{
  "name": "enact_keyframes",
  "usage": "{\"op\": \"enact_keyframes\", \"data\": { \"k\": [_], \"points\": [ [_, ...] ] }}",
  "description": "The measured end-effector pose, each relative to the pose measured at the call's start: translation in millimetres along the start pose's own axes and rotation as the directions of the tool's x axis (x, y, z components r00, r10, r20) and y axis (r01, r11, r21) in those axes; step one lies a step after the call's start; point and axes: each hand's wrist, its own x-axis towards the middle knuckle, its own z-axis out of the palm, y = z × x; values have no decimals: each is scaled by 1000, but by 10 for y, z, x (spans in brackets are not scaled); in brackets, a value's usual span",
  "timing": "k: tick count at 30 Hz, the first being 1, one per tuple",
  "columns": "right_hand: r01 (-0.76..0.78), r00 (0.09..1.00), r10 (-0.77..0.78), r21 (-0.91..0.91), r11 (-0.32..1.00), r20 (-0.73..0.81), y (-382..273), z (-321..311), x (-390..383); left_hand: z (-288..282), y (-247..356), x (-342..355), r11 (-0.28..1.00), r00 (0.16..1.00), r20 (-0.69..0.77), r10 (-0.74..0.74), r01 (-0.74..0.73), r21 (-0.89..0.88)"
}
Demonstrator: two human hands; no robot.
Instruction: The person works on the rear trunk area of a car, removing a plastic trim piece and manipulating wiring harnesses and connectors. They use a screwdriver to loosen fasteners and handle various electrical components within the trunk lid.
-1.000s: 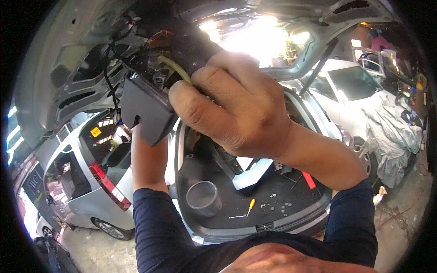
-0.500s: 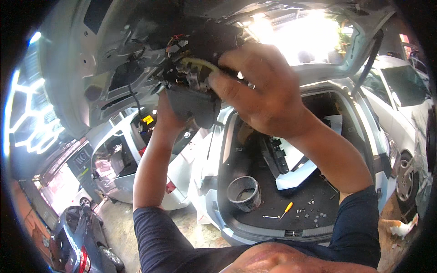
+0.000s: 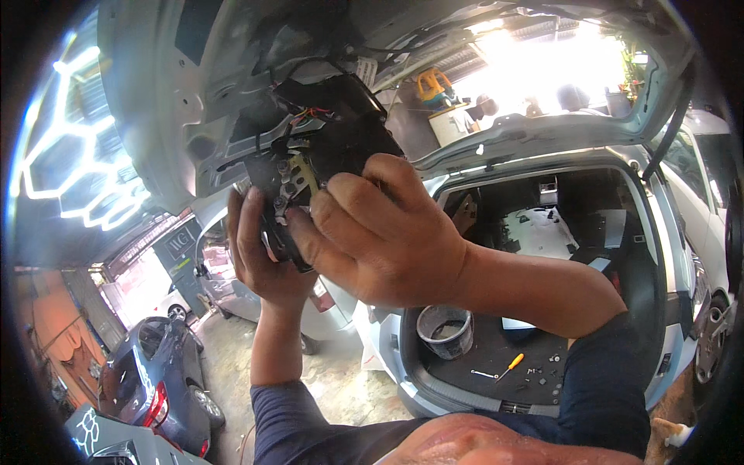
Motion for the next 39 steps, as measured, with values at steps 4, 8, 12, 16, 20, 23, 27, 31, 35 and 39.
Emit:
{"op": "enact_keyframes", "data": {
  "k": [4,8,12,16,20,23,27,31,35,39],
  "points": [
    [-52,994,55,40,998,-95,-66,-42,16,-58,-34,-5,924,957,66,-284,291,-248],
    [-124,991,129,114,986,-40,-131,-274,-393,-225,-358,-104,891,928,116,-354,372,-259],
    [-368,921,330,184,912,208,-217,-627,-1055,-239,-673,-117,547,773,65,-631,503,-669],
    [-575,800,540,76,815,262,-337,-717,-1635,-348,-810,-88,947,981,172,-86,27,321],
    [-687,708,631,102,720,317,-576,-784,-2017,-400,-860,-30,856,970,221,101,-198,478],
    [-731,664,661,114,673,350,-702,-794,-2203,-390,-917,-38,823,954,245,173,-277,497],
    [-784,606,701,135,606,376,-812,-826,-2322,-161,-722,-4,748,885,119,-450,447,-490],
    [-806,577,708,140,575,408,-885,-842,-2360,-49,-566,96,250,751,230,-619,467,-848],
    [-820,555,722,125,559,413,-935,-814,-2428,29,-590,39,222,739,262,-621,487,-845],
    [-832,539,742,114,543,399,-941,-799,-2483,78,-570,30,81,725,370,-580,504,-860]
  ]
}}
